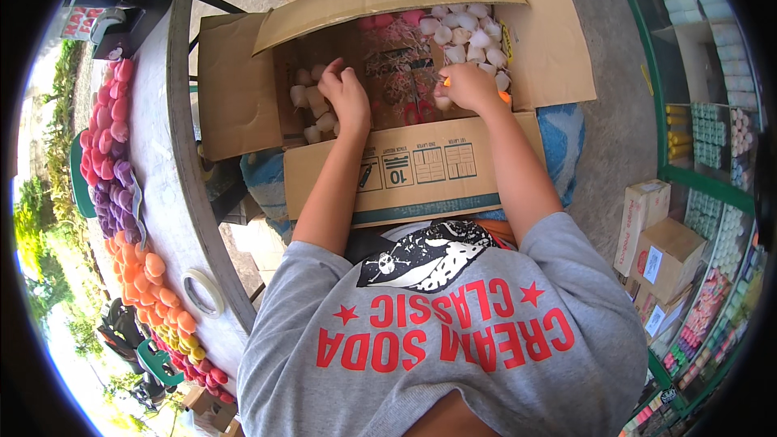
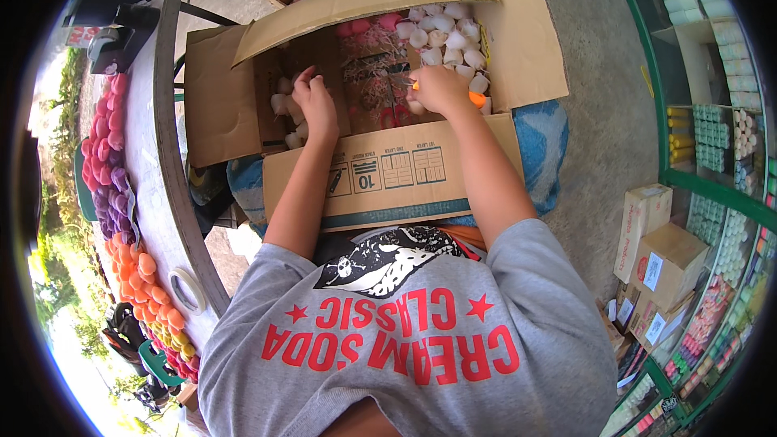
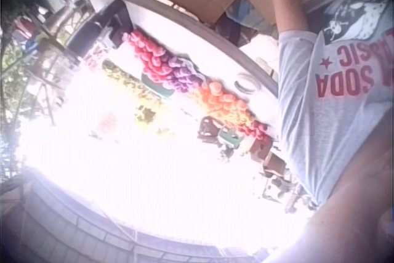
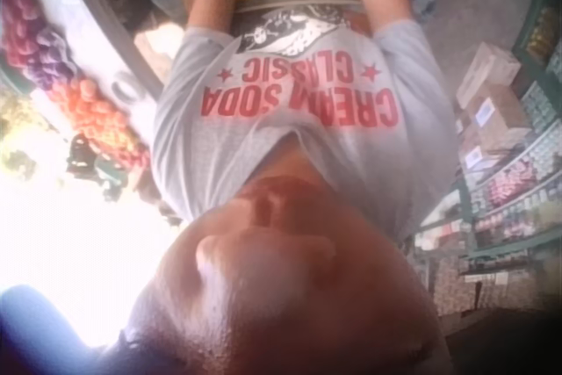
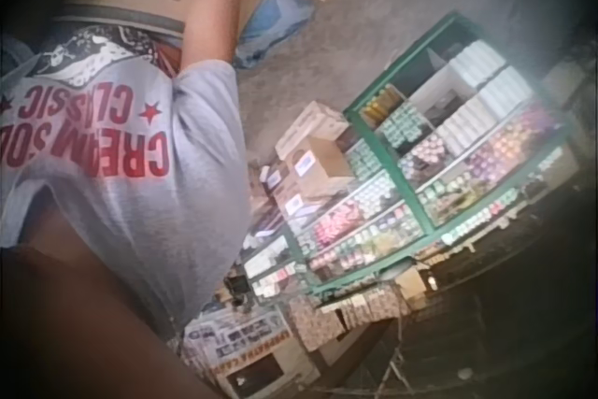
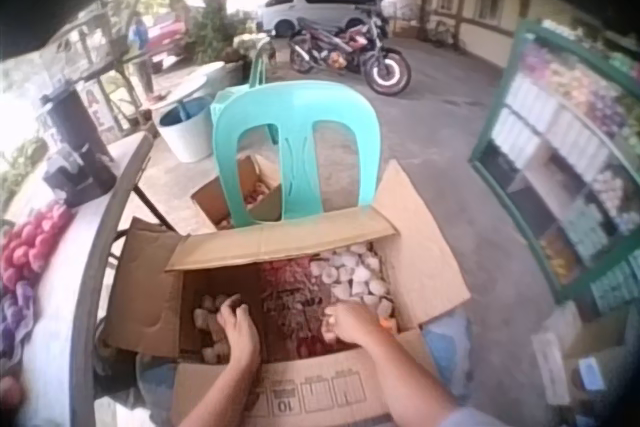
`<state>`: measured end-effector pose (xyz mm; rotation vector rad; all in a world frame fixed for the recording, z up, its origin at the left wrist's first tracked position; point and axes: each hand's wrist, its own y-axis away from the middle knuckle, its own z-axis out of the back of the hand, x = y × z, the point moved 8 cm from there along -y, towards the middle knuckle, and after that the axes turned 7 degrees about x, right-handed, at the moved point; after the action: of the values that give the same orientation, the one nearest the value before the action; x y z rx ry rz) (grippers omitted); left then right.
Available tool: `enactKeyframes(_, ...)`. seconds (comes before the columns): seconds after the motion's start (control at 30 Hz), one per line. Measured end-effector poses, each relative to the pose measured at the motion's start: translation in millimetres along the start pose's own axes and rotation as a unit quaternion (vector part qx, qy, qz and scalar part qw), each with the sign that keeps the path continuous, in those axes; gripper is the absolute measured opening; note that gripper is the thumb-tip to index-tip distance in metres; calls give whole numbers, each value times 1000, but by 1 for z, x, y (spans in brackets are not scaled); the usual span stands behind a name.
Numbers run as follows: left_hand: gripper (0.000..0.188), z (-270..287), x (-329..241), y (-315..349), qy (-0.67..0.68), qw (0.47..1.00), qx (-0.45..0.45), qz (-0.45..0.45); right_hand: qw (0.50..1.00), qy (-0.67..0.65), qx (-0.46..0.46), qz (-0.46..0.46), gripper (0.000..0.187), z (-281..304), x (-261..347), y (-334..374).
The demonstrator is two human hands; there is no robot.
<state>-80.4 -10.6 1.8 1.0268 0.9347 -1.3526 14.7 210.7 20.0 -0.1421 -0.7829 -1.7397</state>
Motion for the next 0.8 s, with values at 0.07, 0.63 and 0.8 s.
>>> enactKeyframes(0.07,38,-29,-17,12,55,989,121,59,982,-153,-63,88,24,3,7,-9)
enactKeyframes(0.63,33,-62,14,32,273,881,261,284,985,60,-108,122,29,-5,50,-1)
enactKeyframes(0.8,36,-58,7,35,210,909,232,274,982,53,-113,145,24,-11,57,0)
